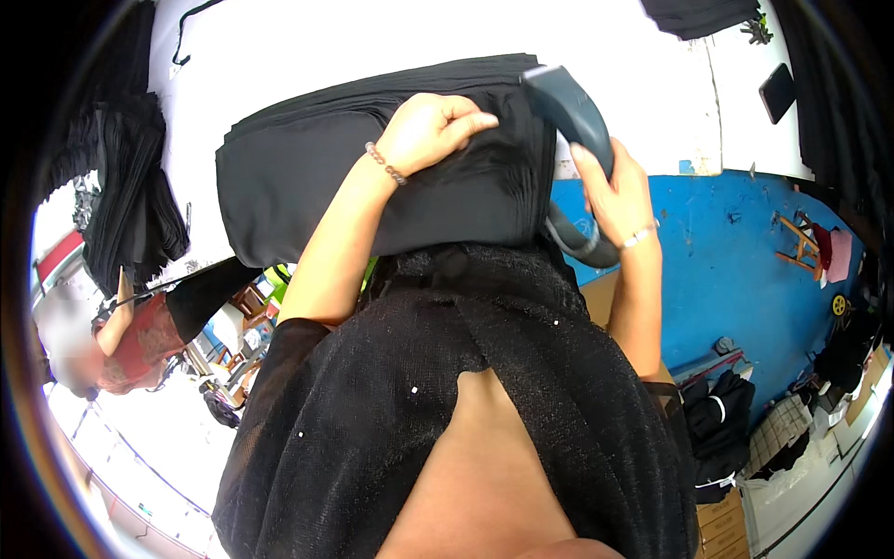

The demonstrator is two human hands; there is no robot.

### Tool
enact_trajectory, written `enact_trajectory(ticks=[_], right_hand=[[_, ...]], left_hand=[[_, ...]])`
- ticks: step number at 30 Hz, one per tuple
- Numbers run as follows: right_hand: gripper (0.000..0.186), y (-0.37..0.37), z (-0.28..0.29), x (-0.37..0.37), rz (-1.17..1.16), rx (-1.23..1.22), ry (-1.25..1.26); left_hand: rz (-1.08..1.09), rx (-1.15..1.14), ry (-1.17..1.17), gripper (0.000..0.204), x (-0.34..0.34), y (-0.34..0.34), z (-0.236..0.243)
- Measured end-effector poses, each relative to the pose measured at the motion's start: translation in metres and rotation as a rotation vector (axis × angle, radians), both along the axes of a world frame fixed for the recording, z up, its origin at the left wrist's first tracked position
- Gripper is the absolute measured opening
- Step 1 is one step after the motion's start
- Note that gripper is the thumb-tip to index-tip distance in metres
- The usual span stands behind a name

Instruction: The person scans individual black fabric items from a stack using a handheld scanner and moves them to the side of the table.

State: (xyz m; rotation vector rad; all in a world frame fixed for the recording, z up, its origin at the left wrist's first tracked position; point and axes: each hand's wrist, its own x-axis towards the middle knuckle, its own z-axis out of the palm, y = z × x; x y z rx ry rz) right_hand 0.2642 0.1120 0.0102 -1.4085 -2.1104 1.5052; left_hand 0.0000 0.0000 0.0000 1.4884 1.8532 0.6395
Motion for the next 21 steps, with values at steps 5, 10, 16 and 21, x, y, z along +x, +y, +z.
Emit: enact_trajectory(ticks=[5,10,16,21], right_hand=[[0.055,-0.011,0.018,0.023,0.212,0.102,-0.132],[0.056,-0.008,0.007,0.000,0.012,-0.037,-0.039],[0.053,-0.017,0.000,0.021,0.067,-0.024,-0.037],[0.050,-0.007,0.003,0.012,-0.069,-0.200,0.116]], left_hand=[[0.018,0.544,0.446,0.020,0.017,0.021,-0.023],[0.189,0.531,0.282,0.017,0.020,0.017,-0.039],[0.172,0.403,0.202,0.018,0.024,0.008,-0.036],[0.106,0.420,0.137,0.012,0.007,0.002,-0.028]])
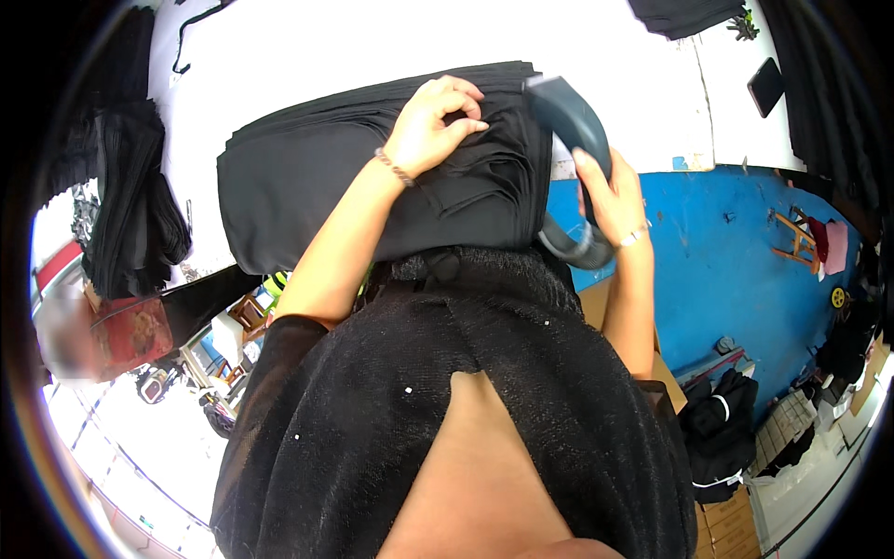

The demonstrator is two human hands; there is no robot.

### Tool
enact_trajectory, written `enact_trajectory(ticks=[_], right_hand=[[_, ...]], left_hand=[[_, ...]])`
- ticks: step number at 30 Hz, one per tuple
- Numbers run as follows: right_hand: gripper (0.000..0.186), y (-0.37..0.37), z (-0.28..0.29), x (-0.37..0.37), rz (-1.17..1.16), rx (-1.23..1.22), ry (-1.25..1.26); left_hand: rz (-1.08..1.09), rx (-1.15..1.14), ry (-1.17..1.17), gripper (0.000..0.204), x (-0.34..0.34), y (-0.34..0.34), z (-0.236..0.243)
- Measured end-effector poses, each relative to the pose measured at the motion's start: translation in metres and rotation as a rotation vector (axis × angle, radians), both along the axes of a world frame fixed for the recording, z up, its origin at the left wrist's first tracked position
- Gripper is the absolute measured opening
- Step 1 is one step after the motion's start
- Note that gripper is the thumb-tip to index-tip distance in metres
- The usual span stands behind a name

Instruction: The person scans individual black fabric items from a stack using a handheld scanner and moves them to the side of the table.

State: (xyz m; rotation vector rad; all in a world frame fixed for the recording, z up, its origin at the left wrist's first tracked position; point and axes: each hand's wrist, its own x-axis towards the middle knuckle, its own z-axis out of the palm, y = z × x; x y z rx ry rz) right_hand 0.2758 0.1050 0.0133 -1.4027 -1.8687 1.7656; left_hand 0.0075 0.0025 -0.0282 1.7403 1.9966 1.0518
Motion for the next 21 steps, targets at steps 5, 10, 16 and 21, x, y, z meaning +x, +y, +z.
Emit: enact_trajectory(ticks=[5,10,16,21], right_hand=[[0.054,-0.007,-0.009,0.022,0.070,0.015,0.017],[0.051,-0.006,-0.009,0.015,-0.037,-0.051,0.043],[0.048,-0.004,-0.011,0.011,0.000,-0.032,0.065],[0.051,-0.005,-0.011,0.021,0.067,-0.104,0.119]], left_hand=[[-0.013,-0.380,-0.285,0.017,-0.008,0.005,0.021],[-0.033,0.081,0.203,0.020,0.015,0.023,0.001],[-0.029,0.136,0.182,0.008,0.020,0.017,-0.003],[-0.223,-0.152,-0.005,0.011,-0.001,0.001,0.022]])
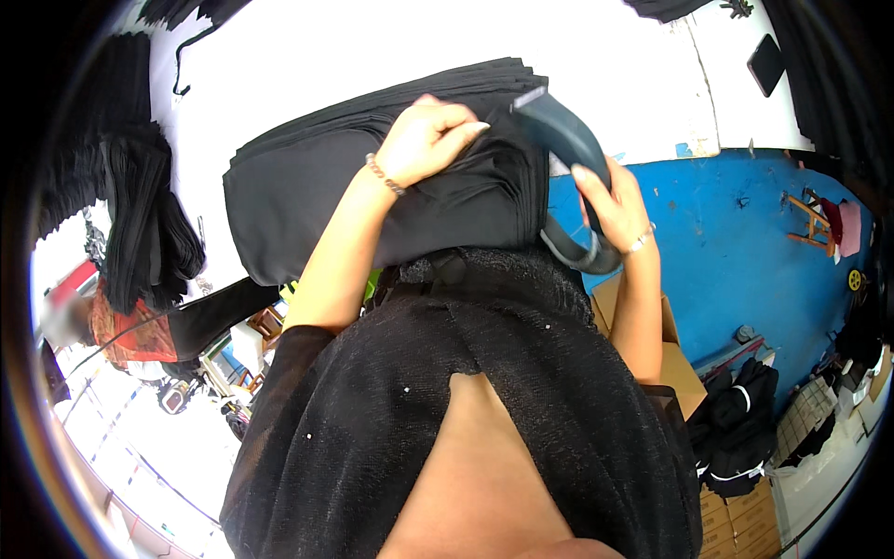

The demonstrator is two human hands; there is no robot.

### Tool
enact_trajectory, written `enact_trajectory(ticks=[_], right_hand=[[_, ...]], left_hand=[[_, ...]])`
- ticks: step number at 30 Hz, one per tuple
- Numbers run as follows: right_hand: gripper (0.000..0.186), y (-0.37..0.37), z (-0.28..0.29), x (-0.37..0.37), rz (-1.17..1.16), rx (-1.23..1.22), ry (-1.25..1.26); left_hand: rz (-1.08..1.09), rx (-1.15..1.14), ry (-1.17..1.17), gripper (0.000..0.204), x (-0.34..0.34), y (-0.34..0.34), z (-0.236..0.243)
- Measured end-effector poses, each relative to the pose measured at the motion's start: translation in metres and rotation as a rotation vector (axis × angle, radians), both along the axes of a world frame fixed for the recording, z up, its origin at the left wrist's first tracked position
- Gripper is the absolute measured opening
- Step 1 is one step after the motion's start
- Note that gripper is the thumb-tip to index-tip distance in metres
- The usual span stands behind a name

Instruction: The person scans individual black fabric items from a stack using a handheld scanner and moves them to the side of the table.

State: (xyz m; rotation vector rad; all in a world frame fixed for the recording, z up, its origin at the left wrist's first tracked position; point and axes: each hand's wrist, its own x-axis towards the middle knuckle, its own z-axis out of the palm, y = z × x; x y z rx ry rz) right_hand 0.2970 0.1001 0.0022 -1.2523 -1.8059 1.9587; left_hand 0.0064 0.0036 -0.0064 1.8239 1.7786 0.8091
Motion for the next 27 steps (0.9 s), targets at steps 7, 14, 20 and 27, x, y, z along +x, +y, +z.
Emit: enact_trajectory(ticks=[7,14,20,27], right_hand=[[0.053,0.004,-0.003,-0.018,-0.087,0.091,-0.078],[0.052,-0.001,-0.003,0.004,0.073,0.049,-0.096],[0.054,0.006,0.001,-0.010,0.048,0.227,-0.184],[0.056,0.002,0.001,-0.026,0.026,0.305,-0.232]], left_hand=[[0.176,0.127,0.210,0.022,0.017,0.018,-0.015],[0.171,0.184,0.103,0.015,0.017,0.013,-0.025],[0.117,-0.221,-0.278,0.012,0.002,-0.009,0.014],[0.283,0.058,0.261,0.020,0.015,0.012,-0.020]])
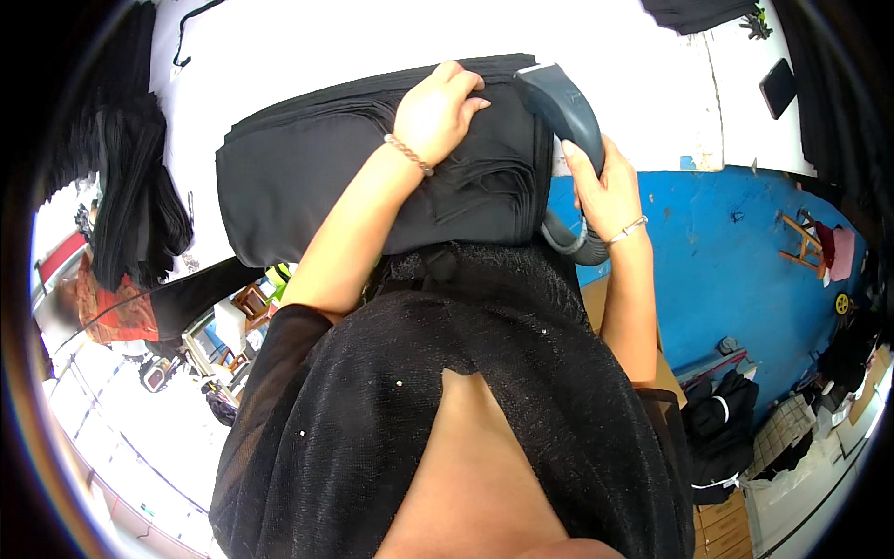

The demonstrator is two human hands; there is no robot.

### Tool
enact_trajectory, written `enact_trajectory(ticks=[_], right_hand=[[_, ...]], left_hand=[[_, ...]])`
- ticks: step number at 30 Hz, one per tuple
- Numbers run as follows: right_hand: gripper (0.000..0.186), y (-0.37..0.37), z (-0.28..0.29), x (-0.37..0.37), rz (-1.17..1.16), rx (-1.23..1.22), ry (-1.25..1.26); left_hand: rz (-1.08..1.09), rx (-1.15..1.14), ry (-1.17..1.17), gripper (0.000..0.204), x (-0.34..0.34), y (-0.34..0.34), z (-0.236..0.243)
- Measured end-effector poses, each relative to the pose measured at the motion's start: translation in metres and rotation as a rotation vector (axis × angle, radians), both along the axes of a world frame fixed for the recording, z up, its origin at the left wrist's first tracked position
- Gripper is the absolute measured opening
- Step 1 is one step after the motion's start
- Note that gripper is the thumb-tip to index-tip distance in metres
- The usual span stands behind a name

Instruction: The person scans individual black fabric items from a stack using a handheld scanner and moves them to the side of the table.

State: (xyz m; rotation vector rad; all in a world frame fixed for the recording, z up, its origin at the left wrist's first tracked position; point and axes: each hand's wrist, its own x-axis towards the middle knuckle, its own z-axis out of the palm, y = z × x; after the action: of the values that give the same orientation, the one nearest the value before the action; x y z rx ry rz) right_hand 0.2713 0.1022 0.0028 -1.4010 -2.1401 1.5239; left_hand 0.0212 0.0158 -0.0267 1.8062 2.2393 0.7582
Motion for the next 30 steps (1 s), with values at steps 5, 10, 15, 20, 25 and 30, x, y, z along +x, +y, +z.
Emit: enact_trajectory(ticks=[5,10,15,20,25,30], right_hand=[[0.059,-0.006,0.014,0.024,0.117,-0.023,-0.057],[0.059,-0.002,0.010,-0.011,0.005,-0.046,0.014],[0.058,-0.006,0.016,0.020,0.082,-0.131,0.006],[0.057,-0.006,0.003,-0.014,0.013,0.072,-0.014],[0.055,-0.015,0.013,0.003,0.072,0.015,-0.060],[0.054,-0.011,0.021,-0.021,0.036,0.021,-0.131]], left_hand=[[0.024,0.126,-0.069,0.024,-0.002,-0.003,-0.009],[-0.036,0.207,-0.020,0.024,0.000,-0.008,-0.014],[-0.078,0.111,-0.162,0.018,-0.002,-0.016,-0.004],[-0.248,0.079,0.013,0.011,-0.016,-0.023,0.008],[-0.098,-0.070,-0.249,0.029,-0.011,-0.020,0.010],[-0.165,-0.311,0.049,0.048,-0.010,-0.015,0.005]])
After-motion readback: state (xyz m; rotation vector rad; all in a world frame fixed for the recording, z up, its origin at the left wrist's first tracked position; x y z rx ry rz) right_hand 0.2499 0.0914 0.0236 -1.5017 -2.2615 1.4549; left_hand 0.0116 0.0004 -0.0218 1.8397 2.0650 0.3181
